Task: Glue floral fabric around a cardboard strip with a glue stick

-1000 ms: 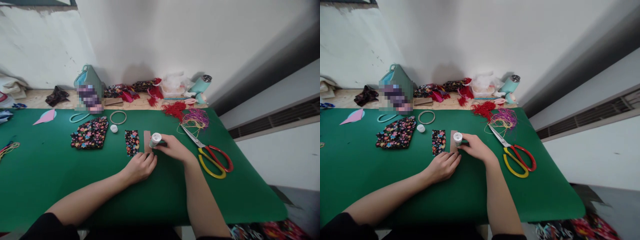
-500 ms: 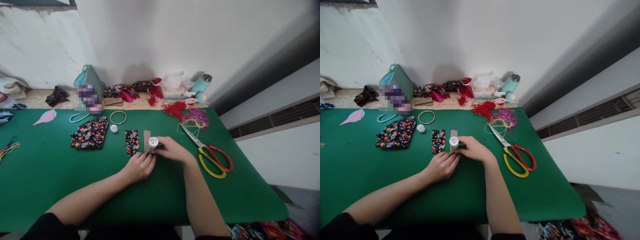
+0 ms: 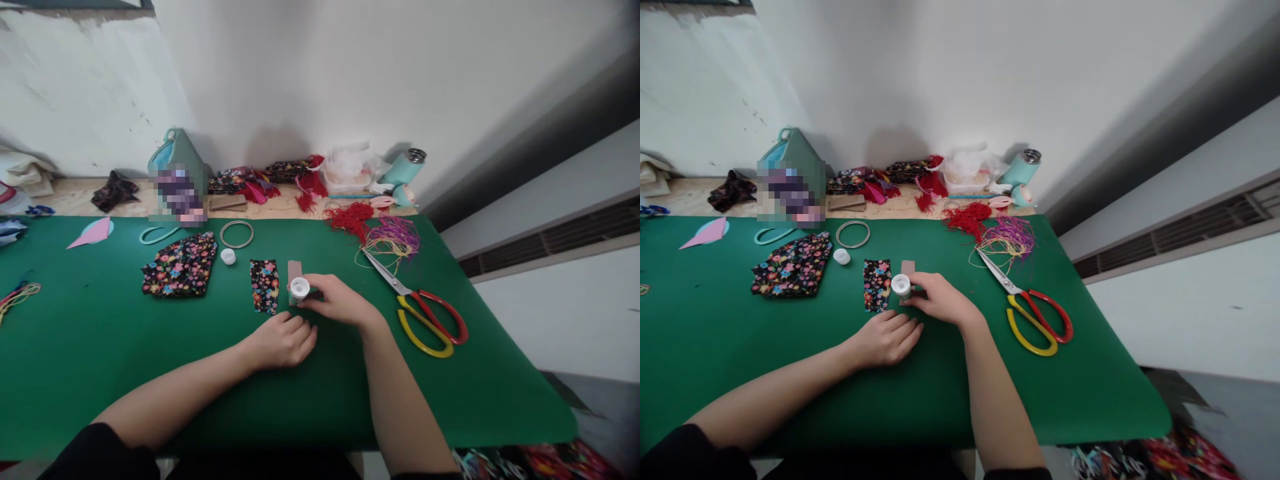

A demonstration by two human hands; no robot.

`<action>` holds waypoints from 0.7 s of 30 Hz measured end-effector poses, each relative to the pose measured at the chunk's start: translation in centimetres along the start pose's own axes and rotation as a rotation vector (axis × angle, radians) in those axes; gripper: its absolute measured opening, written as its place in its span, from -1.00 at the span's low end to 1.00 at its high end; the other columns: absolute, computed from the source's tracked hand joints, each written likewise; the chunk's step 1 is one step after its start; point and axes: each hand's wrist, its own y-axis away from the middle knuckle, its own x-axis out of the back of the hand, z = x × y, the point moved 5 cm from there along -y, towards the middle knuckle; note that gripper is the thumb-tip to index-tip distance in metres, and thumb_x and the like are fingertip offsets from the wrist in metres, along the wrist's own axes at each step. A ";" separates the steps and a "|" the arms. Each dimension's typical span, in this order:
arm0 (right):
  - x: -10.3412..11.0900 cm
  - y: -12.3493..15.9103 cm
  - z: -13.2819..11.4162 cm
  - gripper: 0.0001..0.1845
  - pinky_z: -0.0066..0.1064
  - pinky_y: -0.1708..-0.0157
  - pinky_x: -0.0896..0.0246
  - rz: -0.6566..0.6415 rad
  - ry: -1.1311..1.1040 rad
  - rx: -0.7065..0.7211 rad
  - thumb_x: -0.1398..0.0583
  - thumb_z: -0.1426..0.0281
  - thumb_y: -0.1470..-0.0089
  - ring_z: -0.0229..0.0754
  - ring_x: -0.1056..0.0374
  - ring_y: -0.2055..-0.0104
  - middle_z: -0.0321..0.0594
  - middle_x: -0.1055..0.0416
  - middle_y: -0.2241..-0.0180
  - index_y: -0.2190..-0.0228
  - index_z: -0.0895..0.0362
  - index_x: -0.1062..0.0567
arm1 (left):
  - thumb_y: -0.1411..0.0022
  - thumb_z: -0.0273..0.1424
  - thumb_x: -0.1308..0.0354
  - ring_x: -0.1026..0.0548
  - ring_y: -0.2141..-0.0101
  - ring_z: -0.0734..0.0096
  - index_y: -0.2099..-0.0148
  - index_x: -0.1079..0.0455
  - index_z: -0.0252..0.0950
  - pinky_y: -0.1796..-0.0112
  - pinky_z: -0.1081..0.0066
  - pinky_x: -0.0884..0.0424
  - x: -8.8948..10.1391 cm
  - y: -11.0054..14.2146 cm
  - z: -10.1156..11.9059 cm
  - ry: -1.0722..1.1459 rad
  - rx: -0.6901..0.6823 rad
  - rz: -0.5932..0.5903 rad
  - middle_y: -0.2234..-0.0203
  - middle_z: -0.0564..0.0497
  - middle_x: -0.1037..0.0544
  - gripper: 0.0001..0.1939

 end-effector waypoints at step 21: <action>-0.6 -0.1 0.4 -0.72 -0.37 0.17 -0.28 -0.054 -0.051 0.008 -0.20 0.54 0.05 -0.15 -0.41 0.19 -0.19 -0.50 0.22 0.22 0.14 -0.49 | -0.27 -0.52 0.03 -0.40 0.48 0.44 0.24 -0.39 -0.42 0.51 0.38 -0.25 0.1 -0.2 0.0 0.026 -0.031 0.035 0.48 -0.03 -0.49 -0.83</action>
